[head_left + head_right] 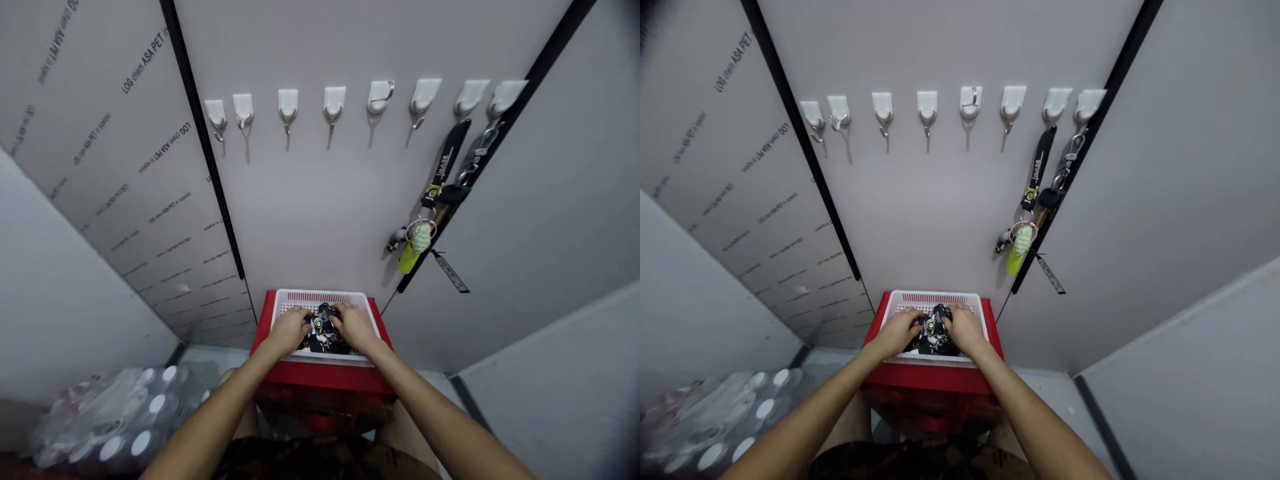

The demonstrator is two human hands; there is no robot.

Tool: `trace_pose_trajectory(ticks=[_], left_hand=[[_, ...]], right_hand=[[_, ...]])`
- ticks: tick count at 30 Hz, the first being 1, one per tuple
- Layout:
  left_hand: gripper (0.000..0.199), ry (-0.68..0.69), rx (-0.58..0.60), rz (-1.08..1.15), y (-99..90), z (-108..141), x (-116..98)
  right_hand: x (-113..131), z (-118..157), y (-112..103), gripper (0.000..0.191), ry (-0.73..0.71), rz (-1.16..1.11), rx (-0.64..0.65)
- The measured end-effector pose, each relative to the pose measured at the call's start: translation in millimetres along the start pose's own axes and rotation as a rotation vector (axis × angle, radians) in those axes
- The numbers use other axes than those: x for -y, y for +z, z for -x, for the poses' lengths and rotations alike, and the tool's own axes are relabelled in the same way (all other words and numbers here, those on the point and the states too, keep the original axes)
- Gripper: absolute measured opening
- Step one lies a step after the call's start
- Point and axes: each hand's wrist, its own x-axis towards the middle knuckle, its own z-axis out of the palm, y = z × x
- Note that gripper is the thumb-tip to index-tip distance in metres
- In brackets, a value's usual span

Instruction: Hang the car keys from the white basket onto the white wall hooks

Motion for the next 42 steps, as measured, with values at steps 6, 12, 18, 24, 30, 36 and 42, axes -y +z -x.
trace_pose_trajectory(ticks=[6, 12, 18, 24, 30, 36, 42], left_hand=[[0.027, -0.028, 0.011, -0.001, 3.2, -7, 3], [0.027, -0.021, 0.009, 0.06, 5.6, -7, 5], [0.027, -0.028, -0.032, 0.25, 5.4, -6, 4], [0.04, -0.037, -0.161, 0.744, 15.3, -12, -13], [0.03, -0.067, -0.199, 1.053, 11.7, -14, -25], [0.028, -0.042, -0.212, 1.039, -11.9, -11, -38], [0.022, -0.134, -0.146, 1.15, -29.6, -12, -47]], right_hand=[[-1, -9, 5, 0.034, -0.007, 0.013, 0.063], [2, -9, 6, 0.02, 0.003, -0.242, 0.009], [0, -7, 10, 0.016, -0.024, -0.834, -0.044], [19, -7, -11, 0.015, 0.102, -1.073, -0.077], [26, 1, -27, 0.023, -0.001, -1.024, 0.038], [20, 2, -34, 0.019, -0.089, -0.851, -0.046], [27, 10, -55, 0.022, -0.193, -0.754, -0.027]])
